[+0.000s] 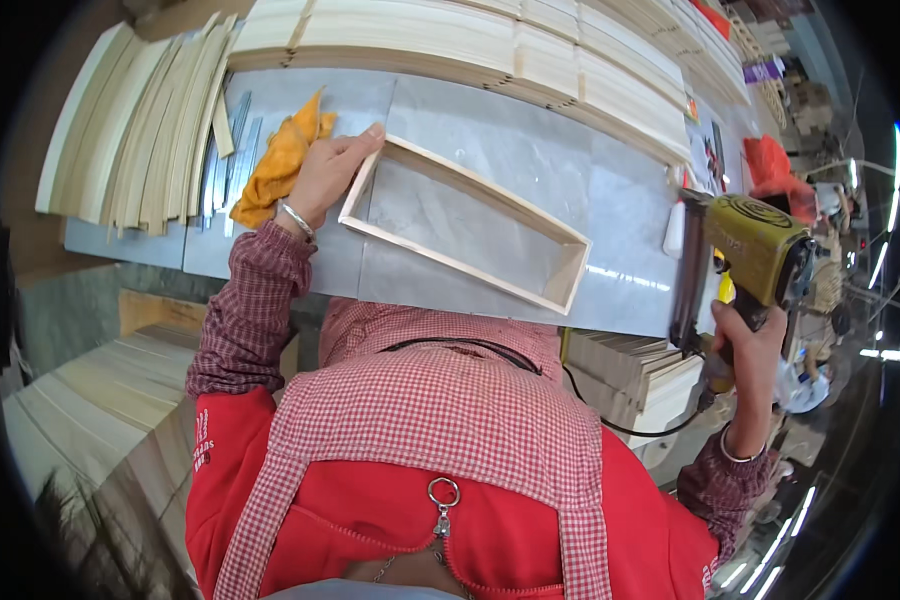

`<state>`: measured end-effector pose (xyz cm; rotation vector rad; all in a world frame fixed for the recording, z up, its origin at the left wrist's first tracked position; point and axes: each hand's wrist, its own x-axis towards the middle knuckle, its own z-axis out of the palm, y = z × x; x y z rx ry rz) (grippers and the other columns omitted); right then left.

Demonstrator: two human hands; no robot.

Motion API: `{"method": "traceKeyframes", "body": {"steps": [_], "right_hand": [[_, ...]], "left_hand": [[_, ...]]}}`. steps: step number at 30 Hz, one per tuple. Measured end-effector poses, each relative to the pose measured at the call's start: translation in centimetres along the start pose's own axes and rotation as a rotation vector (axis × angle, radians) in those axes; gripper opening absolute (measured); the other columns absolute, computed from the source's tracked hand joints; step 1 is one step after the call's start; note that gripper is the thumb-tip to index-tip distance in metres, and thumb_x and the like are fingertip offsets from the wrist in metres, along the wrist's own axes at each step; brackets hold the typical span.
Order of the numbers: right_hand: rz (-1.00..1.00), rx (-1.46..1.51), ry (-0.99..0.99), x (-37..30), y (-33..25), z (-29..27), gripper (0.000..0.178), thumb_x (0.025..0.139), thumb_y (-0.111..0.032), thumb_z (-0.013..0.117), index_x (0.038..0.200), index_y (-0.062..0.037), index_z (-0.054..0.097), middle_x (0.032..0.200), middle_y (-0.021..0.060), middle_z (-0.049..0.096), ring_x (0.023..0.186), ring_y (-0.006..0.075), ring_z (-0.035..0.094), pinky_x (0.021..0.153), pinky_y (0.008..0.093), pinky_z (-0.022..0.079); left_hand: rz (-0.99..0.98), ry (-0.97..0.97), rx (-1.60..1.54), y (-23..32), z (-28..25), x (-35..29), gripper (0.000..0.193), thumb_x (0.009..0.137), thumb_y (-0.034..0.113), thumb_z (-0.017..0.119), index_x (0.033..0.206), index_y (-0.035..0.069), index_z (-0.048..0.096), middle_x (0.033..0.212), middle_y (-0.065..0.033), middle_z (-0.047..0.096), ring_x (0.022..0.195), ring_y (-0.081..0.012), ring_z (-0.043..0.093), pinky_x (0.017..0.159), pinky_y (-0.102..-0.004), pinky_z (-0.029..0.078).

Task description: Assembling wooden boxes by applying glue and using a pneumatic nail gun.

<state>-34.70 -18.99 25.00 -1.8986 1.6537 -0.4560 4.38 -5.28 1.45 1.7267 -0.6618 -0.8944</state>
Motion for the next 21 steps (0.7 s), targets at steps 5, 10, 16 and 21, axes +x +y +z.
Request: {"method": "traceKeyframes", "body": {"steps": [5,10,16,21], "right_hand": [[0.102,-0.036,0.108,2.1,8.4,-1.8,0.018,0.075,-0.013,0.064,0.086,0.0000,0.058,0.055,0.0023,0.051,0.040,0.0095,0.040,0.040,0.0225,0.034],[0.233,-0.188,0.116,5.3,16.9,-3.4,0.025,0.073,-0.016,0.062,0.089,0.0016,0.059,0.060,0.0088,0.056,0.046,0.0188,0.050,0.046,0.0288,0.041],[0.045,-0.555,0.240,8.4,24.0,-3.0,0.039,0.073,-0.020,0.059,0.106,0.0009,0.058,0.077,0.0178,0.063,0.070,0.0344,0.061,0.062,0.0411,0.047],[0.055,-0.671,0.218,12.1,30.7,-2.2,0.053,0.078,-0.021,0.055,0.127,-0.0047,0.046,0.102,0.0215,0.063,0.087,0.0409,0.061,0.073,0.0470,0.048]], "left_hand": [[-0.031,0.120,0.243,0.0,0.7,0.4,0.064,0.086,0.055,0.053,0.073,-0.007,0.065,0.062,-0.0066,0.059,0.057,-0.0153,0.051,0.055,-0.0263,0.043],[-0.062,0.103,0.377,1.5,0.4,-0.2,0.056,0.087,0.047,0.056,0.082,-0.007,0.067,0.067,-0.0065,0.061,0.062,-0.0137,0.052,0.058,-0.0247,0.043],[0.162,0.121,0.395,2.1,0.9,-1.6,0.043,0.085,0.037,0.062,0.096,-0.004,0.067,0.074,-0.0041,0.062,0.064,-0.0115,0.051,0.058,-0.0232,0.042],[0.162,0.141,0.531,3.2,1.0,-1.4,0.036,0.085,0.029,0.063,0.102,-0.001,0.067,0.079,-0.0027,0.063,0.066,-0.0103,0.051,0.058,-0.0221,0.042]]}}
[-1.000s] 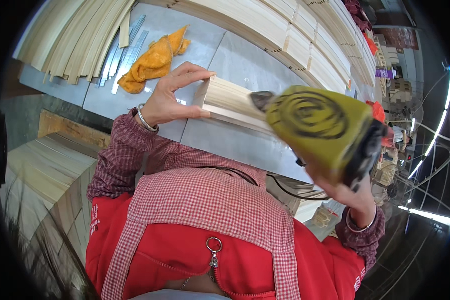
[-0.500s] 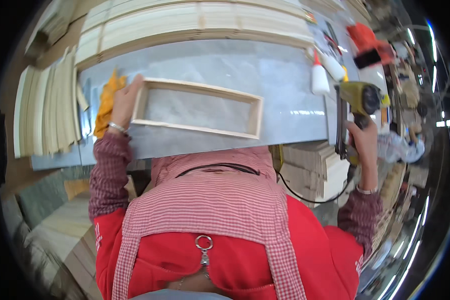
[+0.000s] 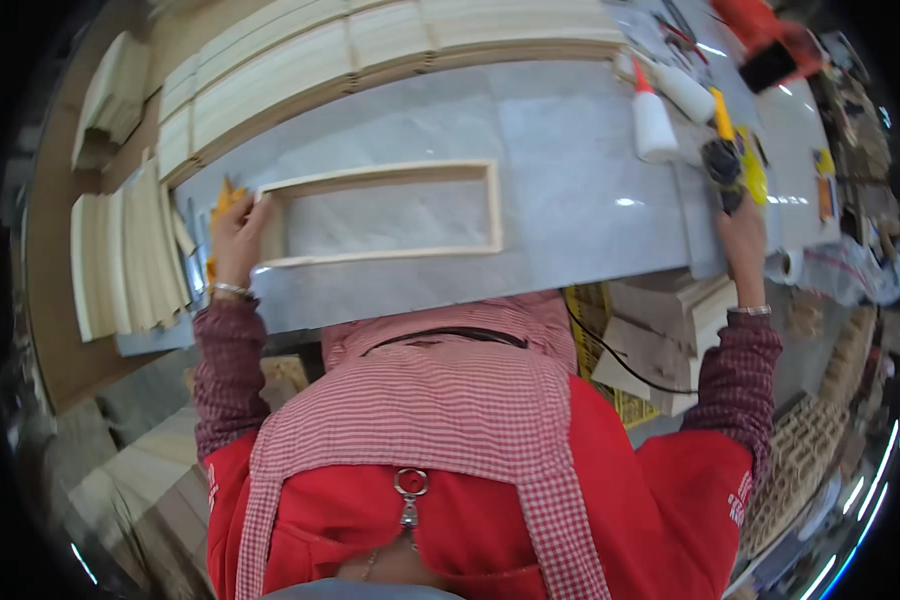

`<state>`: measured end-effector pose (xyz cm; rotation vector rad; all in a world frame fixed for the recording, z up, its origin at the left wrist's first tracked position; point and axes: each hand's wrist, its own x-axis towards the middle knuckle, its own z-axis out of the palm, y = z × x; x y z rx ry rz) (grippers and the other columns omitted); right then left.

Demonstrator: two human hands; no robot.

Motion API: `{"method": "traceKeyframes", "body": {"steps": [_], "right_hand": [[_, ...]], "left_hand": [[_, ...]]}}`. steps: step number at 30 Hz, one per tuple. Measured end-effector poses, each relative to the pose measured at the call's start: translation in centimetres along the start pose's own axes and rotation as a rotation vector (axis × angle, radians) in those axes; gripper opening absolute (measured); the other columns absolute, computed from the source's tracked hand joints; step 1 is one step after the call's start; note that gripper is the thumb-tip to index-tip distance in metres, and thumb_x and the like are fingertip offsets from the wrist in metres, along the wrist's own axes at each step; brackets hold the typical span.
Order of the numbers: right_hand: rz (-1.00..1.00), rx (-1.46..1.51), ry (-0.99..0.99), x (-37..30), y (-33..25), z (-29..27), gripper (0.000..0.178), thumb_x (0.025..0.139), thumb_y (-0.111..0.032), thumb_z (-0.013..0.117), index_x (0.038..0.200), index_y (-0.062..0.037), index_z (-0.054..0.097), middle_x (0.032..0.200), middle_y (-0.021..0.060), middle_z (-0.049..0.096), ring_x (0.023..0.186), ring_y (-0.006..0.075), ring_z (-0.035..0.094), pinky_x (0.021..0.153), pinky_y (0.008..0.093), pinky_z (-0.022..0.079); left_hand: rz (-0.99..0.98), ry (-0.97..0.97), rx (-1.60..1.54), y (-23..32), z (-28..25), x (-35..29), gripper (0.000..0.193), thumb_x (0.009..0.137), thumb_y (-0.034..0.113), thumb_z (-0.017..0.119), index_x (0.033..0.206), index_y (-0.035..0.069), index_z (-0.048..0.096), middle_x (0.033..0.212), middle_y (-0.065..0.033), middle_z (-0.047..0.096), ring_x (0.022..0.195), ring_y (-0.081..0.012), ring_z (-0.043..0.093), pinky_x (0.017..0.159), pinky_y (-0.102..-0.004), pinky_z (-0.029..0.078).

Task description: Assembling wooden boxes by applying glue and using a pneumatic nail gun.

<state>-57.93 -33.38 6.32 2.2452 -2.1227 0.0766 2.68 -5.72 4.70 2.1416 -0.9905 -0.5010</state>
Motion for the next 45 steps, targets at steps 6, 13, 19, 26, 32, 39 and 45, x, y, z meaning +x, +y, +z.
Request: {"method": "traceKeyframes", "body": {"steps": [6,13,19,26,32,39,45], "right_hand": [[0.101,-0.057,-0.017,1.2,-3.9,0.7,0.059,0.080,-0.029,0.060,0.131,-0.0063,0.042,0.112,0.0221,0.060,0.095,0.0399,0.060,0.079,0.0449,0.047],[0.104,0.090,0.000,2.9,-3.1,3.6,0.065,0.079,-0.033,0.065,0.133,-0.0044,0.041,0.113,0.0223,0.059,0.098,0.0375,0.059,0.084,0.0417,0.047],[-0.041,0.170,0.087,1.9,-1.5,3.1,0.060,0.079,-0.026,0.065,0.130,-0.0002,0.044,0.112,0.0206,0.060,0.100,0.0344,0.058,0.084,0.0379,0.046],[-0.207,0.429,0.230,-0.4,-14.7,1.6,0.045,0.081,-0.027,0.065,0.117,-0.0034,0.055,0.096,0.0096,0.055,0.083,0.0232,0.055,0.074,0.0329,0.046],[0.016,0.270,0.362,0.7,-15.0,4.1,0.059,0.076,-0.043,0.067,0.119,-0.0046,0.051,0.100,0.0117,0.052,0.086,0.0257,0.055,0.069,0.0345,0.048],[0.035,0.045,0.262,1.3,-15.0,4.3,0.059,0.067,-0.041,0.069,0.109,-0.0038,0.052,0.088,0.0144,0.057,0.072,0.0308,0.057,0.061,0.0407,0.046],[0.251,0.582,0.358,0.0,-14.6,5.5,0.053,0.072,-0.031,0.067,0.113,-0.0025,0.048,0.098,0.0174,0.055,0.078,0.0280,0.057,0.059,0.0360,0.047]], "left_hand": [[-0.078,0.130,-0.220,0.6,2.6,0.1,0.035,0.086,0.029,0.062,0.106,0.001,0.067,0.080,-0.0029,0.064,0.066,-0.0114,0.053,0.058,-0.0236,0.044],[-0.149,0.200,-0.483,-2.3,0.7,-2.9,0.036,0.087,0.025,0.061,0.117,0.004,0.060,0.093,-0.0050,0.061,0.070,-0.0162,0.056,0.060,-0.0271,0.048],[0.219,0.386,0.771,-6.8,-1.4,-4.4,0.034,0.085,0.010,0.055,0.119,0.008,0.054,0.103,-0.0086,0.053,0.081,-0.0243,0.056,0.064,-0.0315,0.049],[0.308,0.416,0.850,-11.8,-2.3,-3.7,0.012,0.084,0.009,0.056,0.096,0.008,0.055,0.096,-0.0060,0.052,0.068,-0.0278,0.054,0.057,-0.0368,0.045],[0.258,0.385,0.752,-10.4,-2.2,-3.7,0.011,0.087,0.018,0.059,0.089,0.008,0.054,0.090,-0.0070,0.052,0.066,-0.0273,0.053,0.059,-0.0366,0.045],[0.167,0.330,0.765,-13.0,-1.8,-2.5,0.026,0.092,0.030,0.053,0.105,0.009,0.057,0.090,-0.0083,0.058,0.071,-0.0264,0.057,0.060,-0.0365,0.046],[0.273,0.464,0.850,-14.3,-2.1,-4.0,0.030,0.095,0.025,0.045,0.118,0.007,0.051,0.109,-0.0136,0.056,0.084,-0.0327,0.058,0.065,-0.0398,0.047]]}}
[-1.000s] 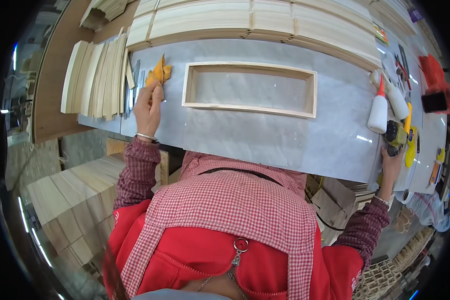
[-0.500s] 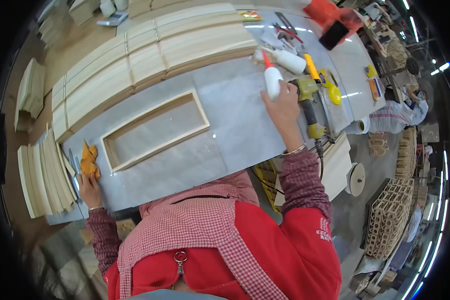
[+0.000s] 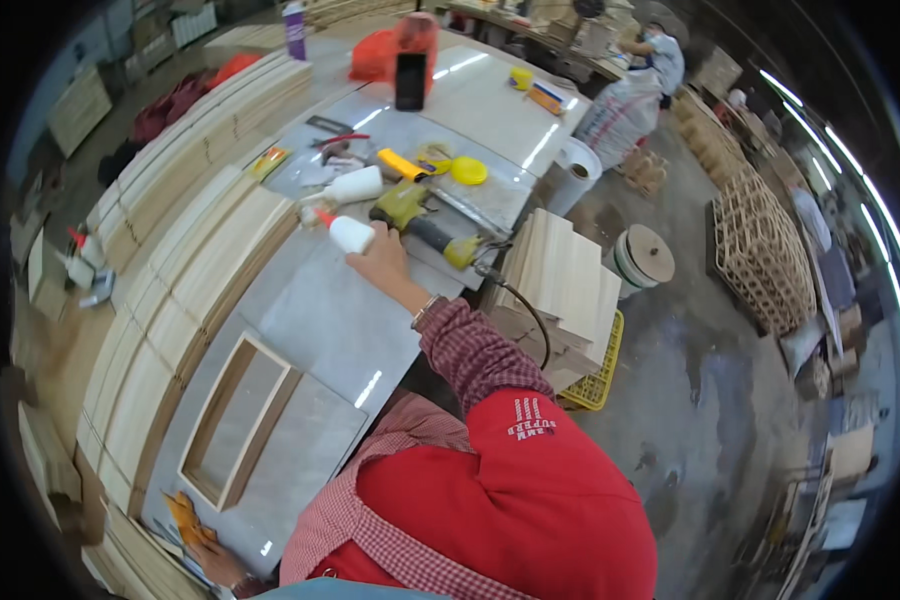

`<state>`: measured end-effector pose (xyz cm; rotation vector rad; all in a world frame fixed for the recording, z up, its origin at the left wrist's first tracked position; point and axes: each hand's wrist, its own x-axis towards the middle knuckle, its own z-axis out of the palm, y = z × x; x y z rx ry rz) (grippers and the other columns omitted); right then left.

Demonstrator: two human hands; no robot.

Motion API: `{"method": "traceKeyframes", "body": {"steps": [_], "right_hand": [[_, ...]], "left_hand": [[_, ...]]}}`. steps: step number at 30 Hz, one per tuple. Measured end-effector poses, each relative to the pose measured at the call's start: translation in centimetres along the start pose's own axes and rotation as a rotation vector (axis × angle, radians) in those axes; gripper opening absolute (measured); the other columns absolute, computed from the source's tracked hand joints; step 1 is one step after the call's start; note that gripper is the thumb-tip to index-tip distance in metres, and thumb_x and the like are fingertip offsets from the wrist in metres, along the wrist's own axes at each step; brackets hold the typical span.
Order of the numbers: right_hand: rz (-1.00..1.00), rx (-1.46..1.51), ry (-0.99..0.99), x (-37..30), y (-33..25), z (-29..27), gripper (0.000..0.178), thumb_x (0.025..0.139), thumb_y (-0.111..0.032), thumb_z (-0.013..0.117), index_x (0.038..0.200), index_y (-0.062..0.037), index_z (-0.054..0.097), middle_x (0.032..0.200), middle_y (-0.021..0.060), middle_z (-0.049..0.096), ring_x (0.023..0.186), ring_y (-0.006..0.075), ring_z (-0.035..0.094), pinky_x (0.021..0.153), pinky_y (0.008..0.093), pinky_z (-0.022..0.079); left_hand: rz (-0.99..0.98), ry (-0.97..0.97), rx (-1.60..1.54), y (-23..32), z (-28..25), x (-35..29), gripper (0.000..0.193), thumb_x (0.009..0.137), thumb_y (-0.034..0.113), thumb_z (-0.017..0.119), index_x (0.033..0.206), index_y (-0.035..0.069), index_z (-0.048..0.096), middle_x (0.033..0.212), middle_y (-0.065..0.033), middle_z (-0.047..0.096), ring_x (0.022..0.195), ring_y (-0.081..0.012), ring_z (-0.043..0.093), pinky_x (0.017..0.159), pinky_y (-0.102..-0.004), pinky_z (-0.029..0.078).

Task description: Assembling wooden boxes by applying glue and using a pneumatic nail gun.

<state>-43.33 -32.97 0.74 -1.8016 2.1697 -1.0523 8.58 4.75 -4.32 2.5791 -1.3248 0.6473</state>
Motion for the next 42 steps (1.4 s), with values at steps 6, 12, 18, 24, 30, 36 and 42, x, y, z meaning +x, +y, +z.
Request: {"method": "traceKeyframes", "body": {"steps": [6,12,18,24,30,36,42], "right_hand": [[0.463,1.383,-0.149,-1.4,-2.1,-6.1,0.050,0.078,-0.026,0.067,0.116,-0.0007,0.047,0.102,0.0171,0.055,0.086,0.0264,0.058,0.063,0.0356,0.049],[0.472,1.531,-0.533,-3.0,-8.2,-4.8,0.051,0.082,-0.027,0.066,0.119,0.0009,0.046,0.107,0.0169,0.056,0.094,0.0262,0.057,0.072,0.0364,0.051],[0.356,1.367,-0.870,-8.1,-17.2,-3.5,0.048,0.078,-0.015,0.067,0.115,0.0069,0.048,0.104,0.0204,0.057,0.091,0.0307,0.060,0.076,0.0414,0.054],[0.183,1.107,-1.149,-12.6,-22.4,-1.3,0.049,0.078,-0.015,0.067,0.119,0.0031,0.048,0.105,0.0169,0.056,0.092,0.0260,0.057,0.081,0.0334,0.049],[0.102,0.971,-1.172,-13.7,-23.7,-0.3,0.050,0.077,-0.015,0.068,0.121,0.0004,0.048,0.106,0.0160,0.056,0.093,0.0255,0.057,0.081,0.0323,0.048],[0.029,0.931,-1.175,-14.3,-24.4,0.1,0.052,0.076,-0.014,0.070,0.122,-0.0007,0.048,0.106,0.0160,0.056,0.094,0.0262,0.057,0.082,0.0322,0.048],[-0.025,0.902,-1.169,-14.5,-24.7,0.6,0.054,0.074,-0.013,0.071,0.122,-0.0013,0.048,0.107,0.0158,0.056,0.095,0.0264,0.057,0.082,0.0324,0.048]], "left_hand": [[-0.107,-0.125,-0.180,1.8,0.4,1.3,0.032,0.094,0.019,0.043,0.121,0.001,0.049,0.113,-0.0209,0.054,0.092,-0.0386,0.055,0.079,-0.0411,0.045],[-0.077,0.024,-0.508,-3.3,5.8,-0.4,0.027,0.094,0.022,0.047,0.114,0.003,0.051,0.101,-0.0151,0.055,0.079,-0.0334,0.056,0.069,-0.0391,0.046],[-0.121,0.111,-0.530,4.3,-3.2,0.3,0.019,0.084,0.019,0.065,0.087,0.004,0.054,0.071,-0.0063,0.049,0.061,-0.0212,0.046,0.058,-0.0325,0.042],[-0.051,-0.005,-0.892,9.7,-6.2,0.0,0.040,0.071,0.018,0.076,0.103,0.003,0.058,0.097,-0.0086,0.056,0.080,-0.0225,0.053,0.071,-0.0296,0.046],[-0.086,-0.007,-1.008,12.2,-5.6,1.4,0.044,0.070,0.022,0.077,0.105,0.003,0.059,0.098,-0.0089,0.058,0.084,-0.0226,0.055,0.073,-0.0291,0.047],[-0.155,-0.051,-1.102,12.5,-4.7,1.5,0.041,0.072,0.022,0.077,0.105,0.005,0.059,0.094,-0.0079,0.058,0.083,-0.0207,0.055,0.071,-0.0284,0.046],[-0.157,-0.042,-1.130,12.6,-4.7,1.5,0.039,0.073,0.021,0.076,0.103,0.005,0.060,0.092,-0.0073,0.058,0.082,-0.0195,0.054,0.070,-0.0279,0.046]]}}
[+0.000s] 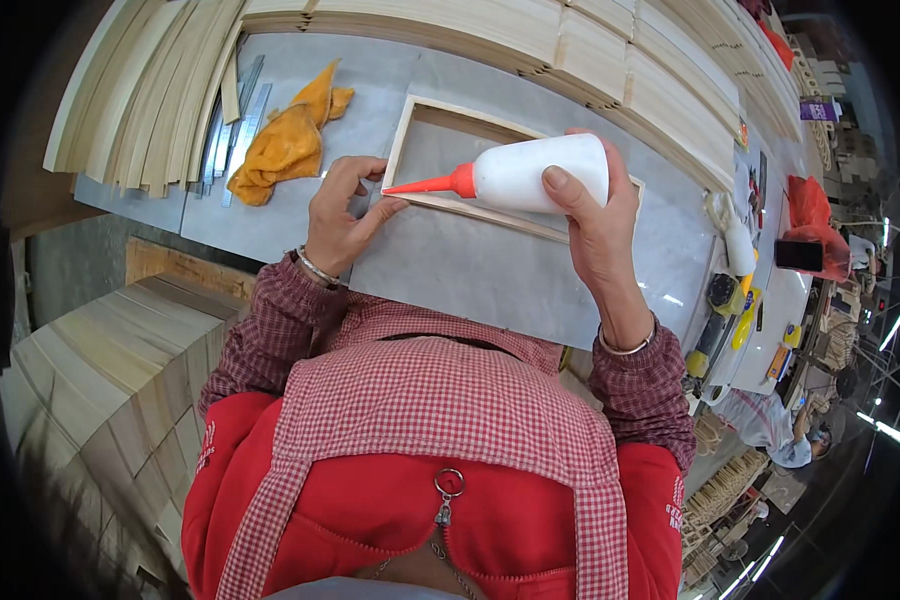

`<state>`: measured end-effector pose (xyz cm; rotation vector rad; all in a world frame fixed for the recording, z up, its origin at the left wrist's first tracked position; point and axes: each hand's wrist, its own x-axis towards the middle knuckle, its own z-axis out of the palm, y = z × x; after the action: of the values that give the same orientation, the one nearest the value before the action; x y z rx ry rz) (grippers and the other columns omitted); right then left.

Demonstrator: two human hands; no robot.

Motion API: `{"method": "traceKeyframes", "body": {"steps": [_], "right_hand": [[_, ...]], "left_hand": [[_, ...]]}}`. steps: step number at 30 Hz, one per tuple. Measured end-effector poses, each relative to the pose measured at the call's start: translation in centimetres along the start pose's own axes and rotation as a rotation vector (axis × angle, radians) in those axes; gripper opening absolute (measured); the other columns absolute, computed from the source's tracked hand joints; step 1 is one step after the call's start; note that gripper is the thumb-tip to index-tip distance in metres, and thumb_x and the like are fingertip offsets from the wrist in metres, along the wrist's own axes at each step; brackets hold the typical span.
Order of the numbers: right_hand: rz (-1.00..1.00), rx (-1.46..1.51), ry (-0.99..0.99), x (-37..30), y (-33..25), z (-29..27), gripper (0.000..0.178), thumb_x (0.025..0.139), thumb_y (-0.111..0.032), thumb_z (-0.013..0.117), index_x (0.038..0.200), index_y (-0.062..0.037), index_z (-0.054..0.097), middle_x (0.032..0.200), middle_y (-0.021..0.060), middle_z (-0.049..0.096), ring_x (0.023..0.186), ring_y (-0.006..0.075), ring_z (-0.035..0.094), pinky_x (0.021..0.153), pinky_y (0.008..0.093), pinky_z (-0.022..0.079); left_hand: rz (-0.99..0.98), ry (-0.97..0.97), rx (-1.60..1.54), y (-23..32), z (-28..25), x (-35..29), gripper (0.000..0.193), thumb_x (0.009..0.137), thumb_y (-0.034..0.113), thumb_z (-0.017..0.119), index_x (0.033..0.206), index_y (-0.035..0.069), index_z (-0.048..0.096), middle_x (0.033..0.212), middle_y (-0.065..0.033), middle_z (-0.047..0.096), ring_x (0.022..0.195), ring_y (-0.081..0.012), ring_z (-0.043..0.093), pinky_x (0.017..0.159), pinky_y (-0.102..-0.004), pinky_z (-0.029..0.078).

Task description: Assembling wooden boxes by applying glue and using a pneumatic nail gun.

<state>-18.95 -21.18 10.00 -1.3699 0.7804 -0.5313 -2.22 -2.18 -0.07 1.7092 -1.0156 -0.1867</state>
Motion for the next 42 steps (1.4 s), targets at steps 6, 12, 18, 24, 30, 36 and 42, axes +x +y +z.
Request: {"method": "traceKeyframes", "body": {"steps": [6,12,18,24,30,36,42], "right_hand": [[-0.017,-0.005,0.004,0.5,-0.1,0.0,0.053,0.074,-0.012,0.071,0.121,-0.0022,0.049,0.106,0.0152,0.056,0.093,0.0256,0.057,0.082,0.0319,0.048],[-0.038,-0.016,0.043,1.4,-0.2,0.2,0.052,0.075,-0.012,0.072,0.120,-0.0024,0.049,0.104,0.0143,0.056,0.092,0.0244,0.056,0.083,0.0315,0.047],[-0.069,-0.039,0.047,3.0,-0.5,0.0,0.051,0.075,-0.011,0.072,0.120,-0.0026,0.049,0.104,0.0133,0.055,0.092,0.0234,0.055,0.083,0.0311,0.047],[-0.079,-0.047,0.012,3.2,-1.1,0.0,0.051,0.074,-0.010,0.072,0.119,-0.0035,0.050,0.105,0.0128,0.054,0.092,0.0232,0.055,0.081,0.0308,0.047],[-0.077,-0.057,-0.046,2.5,-0.9,0.1,0.050,0.073,-0.008,0.072,0.118,-0.0045,0.050,0.104,0.0126,0.054,0.091,0.0229,0.055,0.080,0.0305,0.048],[-0.106,-0.088,-0.011,3.5,-1.2,0.1,0.050,0.072,-0.008,0.072,0.118,-0.0048,0.051,0.103,0.0121,0.055,0.091,0.0226,0.055,0.080,0.0303,0.048],[-0.130,-0.089,0.014,5.1,-1.3,0.1,0.049,0.073,-0.009,0.072,0.117,-0.0050,0.051,0.100,0.0115,0.056,0.090,0.0222,0.055,0.080,0.0299,0.047]], "left_hand": [[-0.002,0.011,-0.005,-0.2,0.1,-0.1,0.038,0.072,0.021,0.076,0.103,0.005,0.060,0.092,-0.0071,0.058,0.081,-0.0190,0.054,0.069,-0.0276,0.046],[-0.005,0.004,-0.016,-0.4,0.1,-0.1,0.039,0.072,0.021,0.076,0.104,0.006,0.060,0.092,-0.0068,0.058,0.080,-0.0187,0.054,0.068,-0.0272,0.045],[-0.019,0.001,-0.024,-0.2,0.0,-0.1,0.039,0.071,0.020,0.076,0.103,0.006,0.060,0.092,-0.0063,0.058,0.080,-0.0184,0.054,0.068,-0.0269,0.045],[-0.005,0.003,-0.040,-0.5,0.0,0.0,0.039,0.070,0.016,0.076,0.104,0.005,0.060,0.093,-0.0061,0.058,0.077,-0.0176,0.052,0.066,-0.0259,0.044],[0.026,0.010,-0.066,-0.7,0.1,0.1,0.039,0.070,0.012,0.076,0.105,0.004,0.060,0.095,-0.0067,0.058,0.076,-0.0174,0.052,0.066,-0.0254,0.043],[0.021,-0.001,-0.074,-0.8,0.0,0.1,0.039,0.070,0.012,0.075,0.105,0.003,0.060,0.094,-0.0072,0.058,0.076,-0.0181,0.052,0.067,-0.0264,0.044],[-0.006,-0.006,-0.032,-0.9,0.0,-0.1,0.039,0.068,0.017,0.078,0.101,0.005,0.061,0.092,-0.0055,0.059,0.078,-0.0179,0.052,0.066,-0.0264,0.044]]}}
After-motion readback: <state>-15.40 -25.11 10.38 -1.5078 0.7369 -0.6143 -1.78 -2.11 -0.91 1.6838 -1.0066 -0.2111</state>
